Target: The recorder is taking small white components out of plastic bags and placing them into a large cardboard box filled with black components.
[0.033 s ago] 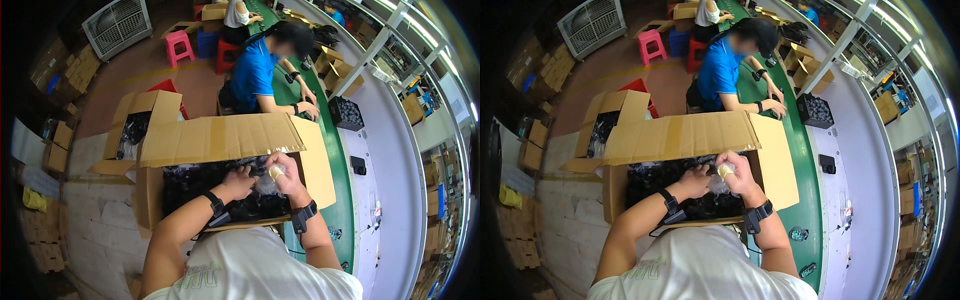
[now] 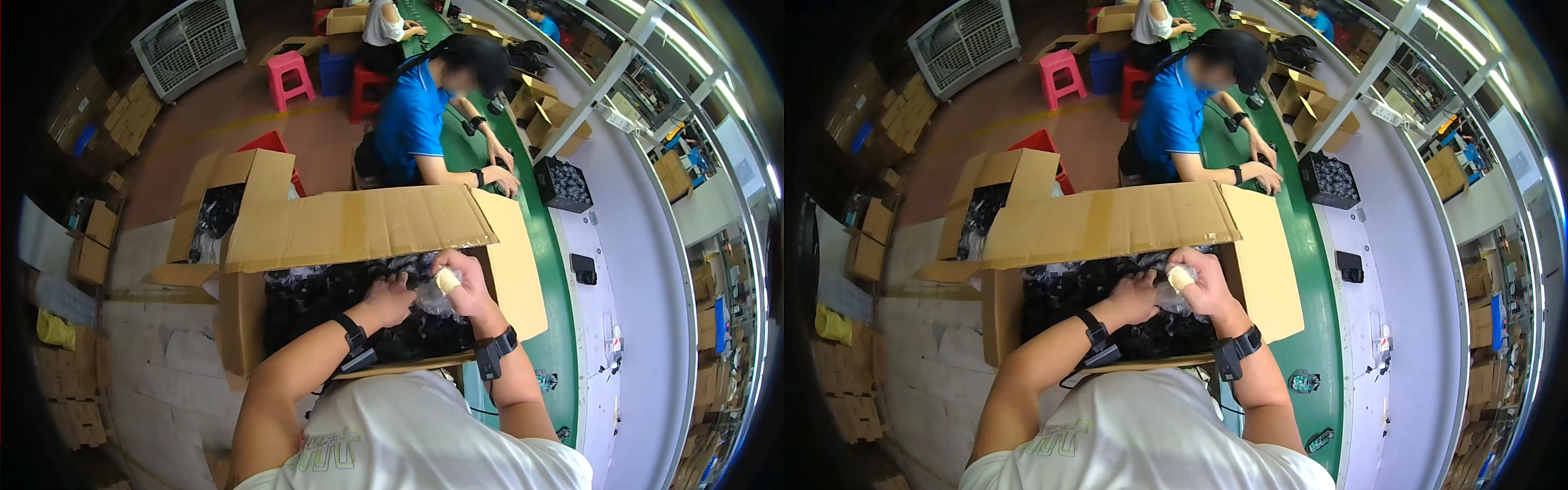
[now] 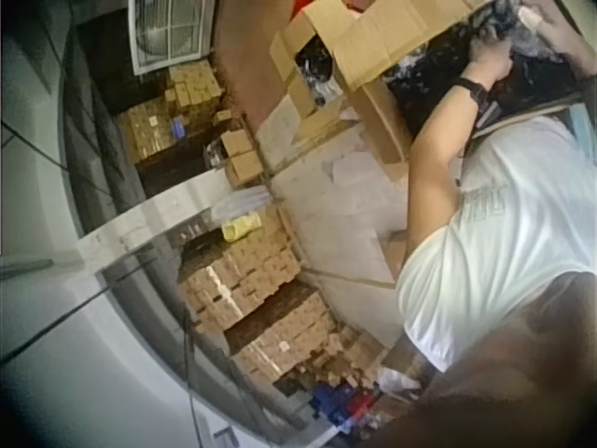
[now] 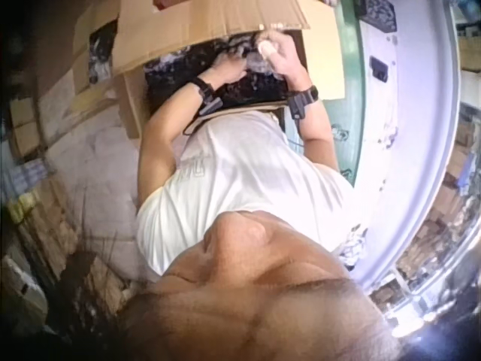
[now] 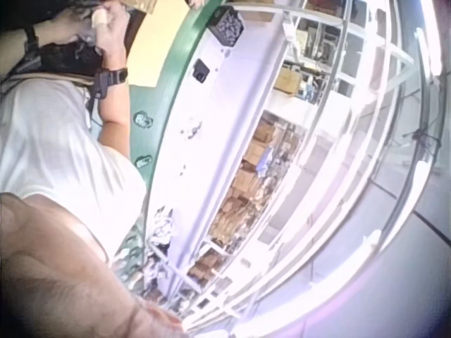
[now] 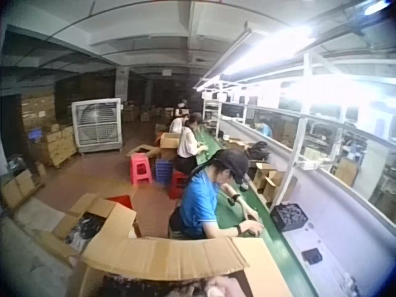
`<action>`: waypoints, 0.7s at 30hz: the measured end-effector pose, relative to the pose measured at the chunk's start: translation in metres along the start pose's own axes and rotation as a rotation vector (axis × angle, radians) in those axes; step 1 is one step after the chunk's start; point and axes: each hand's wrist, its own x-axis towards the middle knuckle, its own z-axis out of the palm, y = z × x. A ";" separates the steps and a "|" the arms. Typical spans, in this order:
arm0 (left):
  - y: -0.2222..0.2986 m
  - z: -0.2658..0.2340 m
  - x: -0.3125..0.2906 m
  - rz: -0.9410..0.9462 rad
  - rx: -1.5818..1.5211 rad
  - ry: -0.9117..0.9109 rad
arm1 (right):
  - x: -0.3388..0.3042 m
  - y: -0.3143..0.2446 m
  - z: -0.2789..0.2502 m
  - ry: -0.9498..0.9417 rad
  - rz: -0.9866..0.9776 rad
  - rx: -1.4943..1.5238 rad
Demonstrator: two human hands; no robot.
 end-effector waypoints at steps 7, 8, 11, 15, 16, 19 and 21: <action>-0.059 -0.029 -0.016 -0.251 -0.359 0.118 | 0.007 0.020 0.006 -0.332 0.263 -0.306; -0.075 -0.024 -0.028 -0.265 -0.563 0.179 | 0.009 0.016 0.011 -0.382 0.264 -0.476; -0.081 -0.034 -0.064 -0.245 -0.911 0.288 | 0.012 0.002 0.026 -0.361 0.253 -0.275; -0.060 -0.048 -0.096 -0.232 -1.206 0.433 | 0.007 0.018 0.048 -0.364 -0.077 -0.264; -0.049 -0.058 -0.101 -0.277 -1.246 0.466 | 0.007 0.013 0.051 -0.401 0.011 -0.216; -0.041 -0.050 -0.112 -0.438 -0.947 0.615 | 0.006 0.003 0.056 -0.419 0.223 -0.085; -0.039 -0.042 -0.115 -0.420 -0.878 0.781 | 0.004 0.004 0.054 -0.311 0.291 -0.012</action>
